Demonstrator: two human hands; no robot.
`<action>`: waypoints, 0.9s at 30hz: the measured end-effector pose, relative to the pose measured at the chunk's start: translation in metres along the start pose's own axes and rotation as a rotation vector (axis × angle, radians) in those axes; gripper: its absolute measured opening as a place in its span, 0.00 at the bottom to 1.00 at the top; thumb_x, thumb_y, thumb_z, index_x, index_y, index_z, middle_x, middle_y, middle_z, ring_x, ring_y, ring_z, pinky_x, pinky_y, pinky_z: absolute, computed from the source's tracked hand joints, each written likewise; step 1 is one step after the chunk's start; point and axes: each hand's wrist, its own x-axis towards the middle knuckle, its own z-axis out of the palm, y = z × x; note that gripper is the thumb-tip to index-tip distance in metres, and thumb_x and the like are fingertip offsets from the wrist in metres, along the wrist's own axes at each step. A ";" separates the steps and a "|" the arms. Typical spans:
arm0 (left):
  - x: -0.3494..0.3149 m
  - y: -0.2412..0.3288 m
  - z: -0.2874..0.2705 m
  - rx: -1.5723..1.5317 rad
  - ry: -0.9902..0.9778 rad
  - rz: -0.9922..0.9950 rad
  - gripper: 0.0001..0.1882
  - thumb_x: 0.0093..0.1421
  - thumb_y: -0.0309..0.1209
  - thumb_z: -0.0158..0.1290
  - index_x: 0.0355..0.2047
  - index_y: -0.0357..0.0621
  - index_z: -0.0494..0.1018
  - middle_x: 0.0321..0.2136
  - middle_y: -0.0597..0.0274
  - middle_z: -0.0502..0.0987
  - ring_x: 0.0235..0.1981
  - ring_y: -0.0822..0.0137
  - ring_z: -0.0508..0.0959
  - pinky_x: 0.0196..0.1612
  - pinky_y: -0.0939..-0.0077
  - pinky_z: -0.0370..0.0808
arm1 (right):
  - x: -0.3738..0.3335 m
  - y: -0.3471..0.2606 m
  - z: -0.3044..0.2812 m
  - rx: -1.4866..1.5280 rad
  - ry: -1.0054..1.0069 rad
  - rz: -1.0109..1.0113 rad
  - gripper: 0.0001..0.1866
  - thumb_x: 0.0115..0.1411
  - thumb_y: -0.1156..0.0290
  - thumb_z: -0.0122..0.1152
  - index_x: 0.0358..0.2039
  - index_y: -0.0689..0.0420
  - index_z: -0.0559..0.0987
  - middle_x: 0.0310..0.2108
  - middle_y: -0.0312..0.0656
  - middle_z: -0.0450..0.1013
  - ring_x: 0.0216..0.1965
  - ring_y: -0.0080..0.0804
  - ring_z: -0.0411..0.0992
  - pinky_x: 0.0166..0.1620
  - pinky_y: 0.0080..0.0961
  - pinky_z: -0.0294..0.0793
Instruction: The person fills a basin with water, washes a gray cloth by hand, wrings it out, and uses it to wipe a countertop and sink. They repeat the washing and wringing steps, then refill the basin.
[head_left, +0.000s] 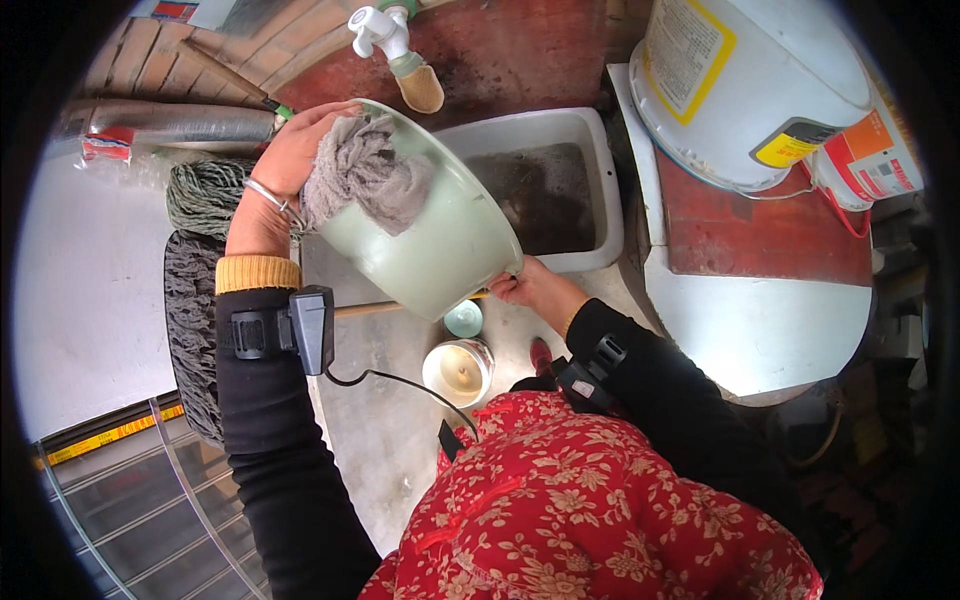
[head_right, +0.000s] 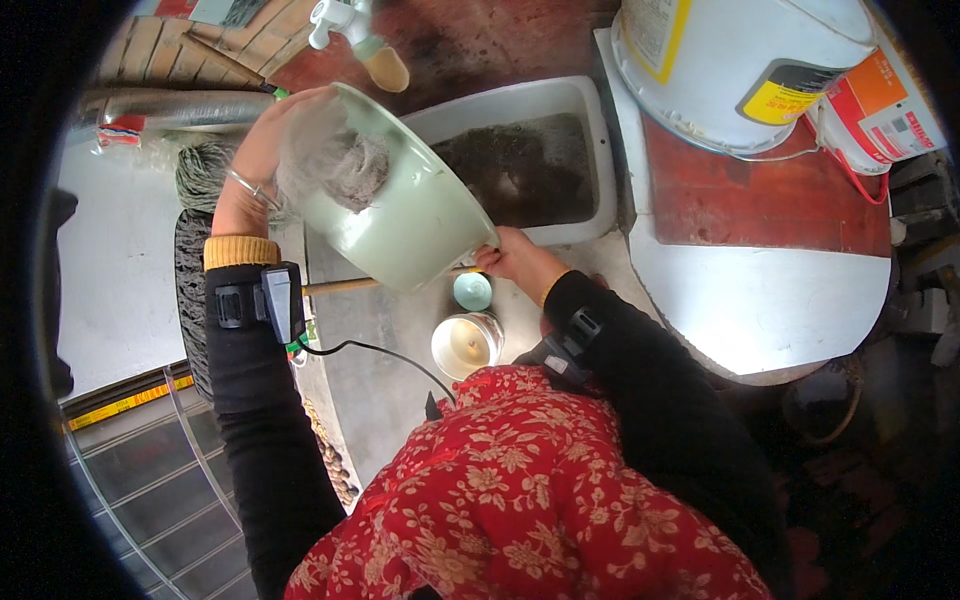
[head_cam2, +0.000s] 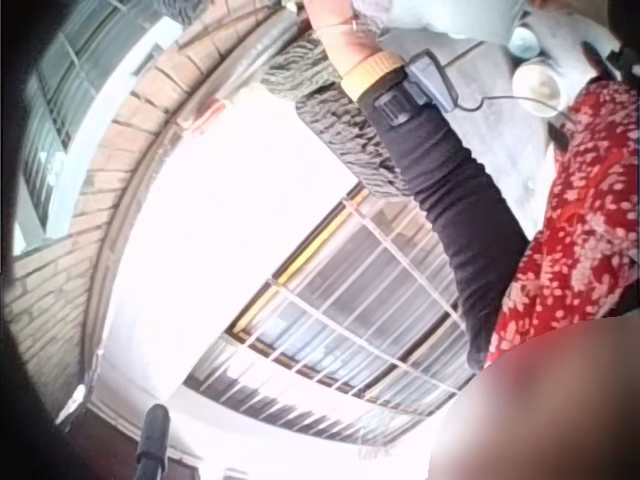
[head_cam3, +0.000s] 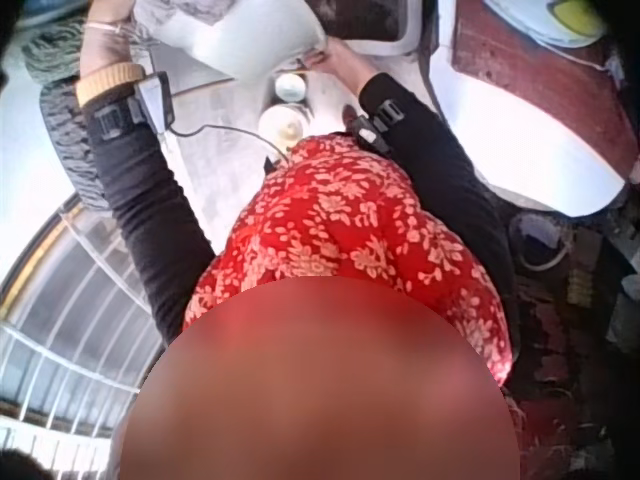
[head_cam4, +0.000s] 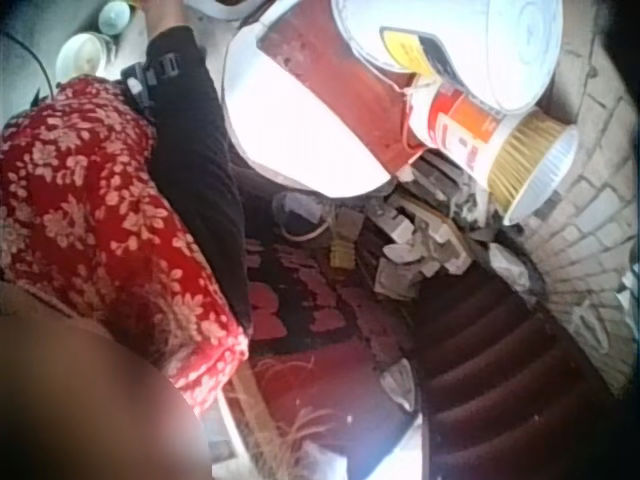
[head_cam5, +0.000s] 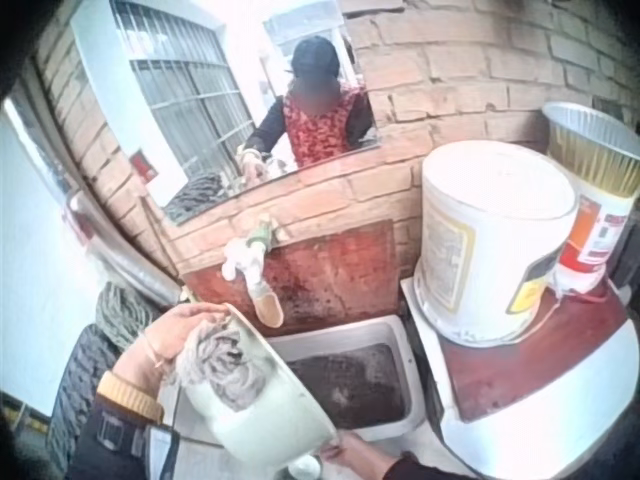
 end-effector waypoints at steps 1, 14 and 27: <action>0.002 0.001 0.000 0.019 0.000 -0.003 0.20 0.69 0.30 0.43 0.57 0.32 0.68 0.52 0.53 0.75 0.51 0.61 0.77 0.56 0.71 0.72 | 0.000 0.004 0.001 0.009 -0.011 0.016 0.09 0.63 0.72 0.47 0.25 0.55 0.71 0.17 0.32 0.62 0.13 0.17 0.58 0.13 0.11 0.50; -0.098 -0.028 -0.015 -0.161 0.168 0.074 0.19 0.66 0.29 0.51 0.54 0.32 0.68 0.42 0.58 0.78 0.41 0.69 0.78 0.46 0.76 0.76 | -0.057 -0.012 0.037 -0.640 0.271 -0.676 0.09 0.61 0.72 0.52 0.39 0.63 0.74 0.30 0.43 0.70 0.20 0.27 0.63 0.20 0.26 0.61; -0.153 -0.230 0.007 -0.671 0.133 -0.041 0.24 0.65 0.29 0.50 0.60 0.34 0.64 0.42 0.57 0.78 0.41 0.68 0.79 0.46 0.75 0.77 | -0.120 -0.015 0.052 -1.295 0.570 -1.618 0.23 0.65 0.73 0.50 0.61 0.63 0.67 0.39 0.43 0.76 0.38 0.23 0.72 0.43 0.21 0.72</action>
